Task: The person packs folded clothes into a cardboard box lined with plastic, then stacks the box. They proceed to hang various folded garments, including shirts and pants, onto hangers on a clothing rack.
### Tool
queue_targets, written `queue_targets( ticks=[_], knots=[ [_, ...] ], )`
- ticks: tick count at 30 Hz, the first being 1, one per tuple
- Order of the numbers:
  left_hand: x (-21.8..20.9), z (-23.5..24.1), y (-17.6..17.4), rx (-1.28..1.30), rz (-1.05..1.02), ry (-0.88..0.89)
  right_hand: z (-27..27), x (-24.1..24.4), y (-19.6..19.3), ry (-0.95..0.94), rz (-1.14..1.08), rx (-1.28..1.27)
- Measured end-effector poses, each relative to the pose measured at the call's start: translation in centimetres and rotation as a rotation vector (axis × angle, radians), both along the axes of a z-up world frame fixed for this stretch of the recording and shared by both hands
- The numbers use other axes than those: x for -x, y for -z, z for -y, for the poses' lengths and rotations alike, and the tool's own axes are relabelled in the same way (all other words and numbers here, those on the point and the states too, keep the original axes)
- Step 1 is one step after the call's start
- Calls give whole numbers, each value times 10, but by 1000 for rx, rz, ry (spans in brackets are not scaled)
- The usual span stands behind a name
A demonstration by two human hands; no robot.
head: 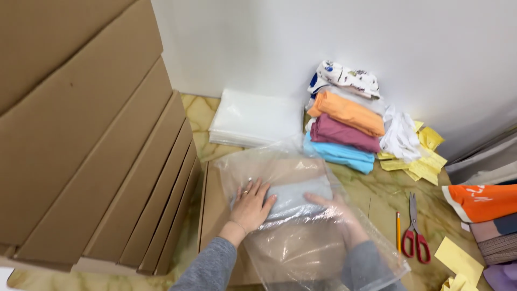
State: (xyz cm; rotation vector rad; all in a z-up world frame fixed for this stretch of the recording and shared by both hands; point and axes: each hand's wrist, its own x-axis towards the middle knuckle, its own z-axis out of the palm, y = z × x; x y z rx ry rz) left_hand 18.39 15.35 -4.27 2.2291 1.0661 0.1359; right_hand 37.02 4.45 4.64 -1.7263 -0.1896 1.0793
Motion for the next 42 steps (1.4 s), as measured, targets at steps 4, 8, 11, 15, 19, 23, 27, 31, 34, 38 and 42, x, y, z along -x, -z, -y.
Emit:
queue_targets(
  ticks=[4,8,11,15,19,23,27,31,34,38,42],
  knots=[
    [1,-4,-23,100,-271,-24,43,-34,90,4,-197,12],
    [11,-8,-25,189,-372,14,119,-26,84,87,-324,-68],
    [18,-12,5,117,-410,39,199,-54,126,233,-323,-43],
    [25,-5,13,0,-496,77,306,-82,117,310,-110,-156],
    [27,-7,25,-79,-450,66,398,-98,72,444,66,-117],
    [28,-4,40,-151,-403,65,418,-91,-24,552,260,44],
    [30,-2,35,-142,-428,48,417,-134,-54,512,568,90],
    [29,-11,53,-149,-444,42,335,-179,-96,442,603,-72],
    [30,-11,49,-107,-455,27,233,-203,-119,353,545,-233],
    [31,-12,63,-127,-419,-42,92,-238,-131,240,351,-376],
    [27,-19,79,-105,-473,-85,-33,-274,-131,126,153,-512]
  ],
)
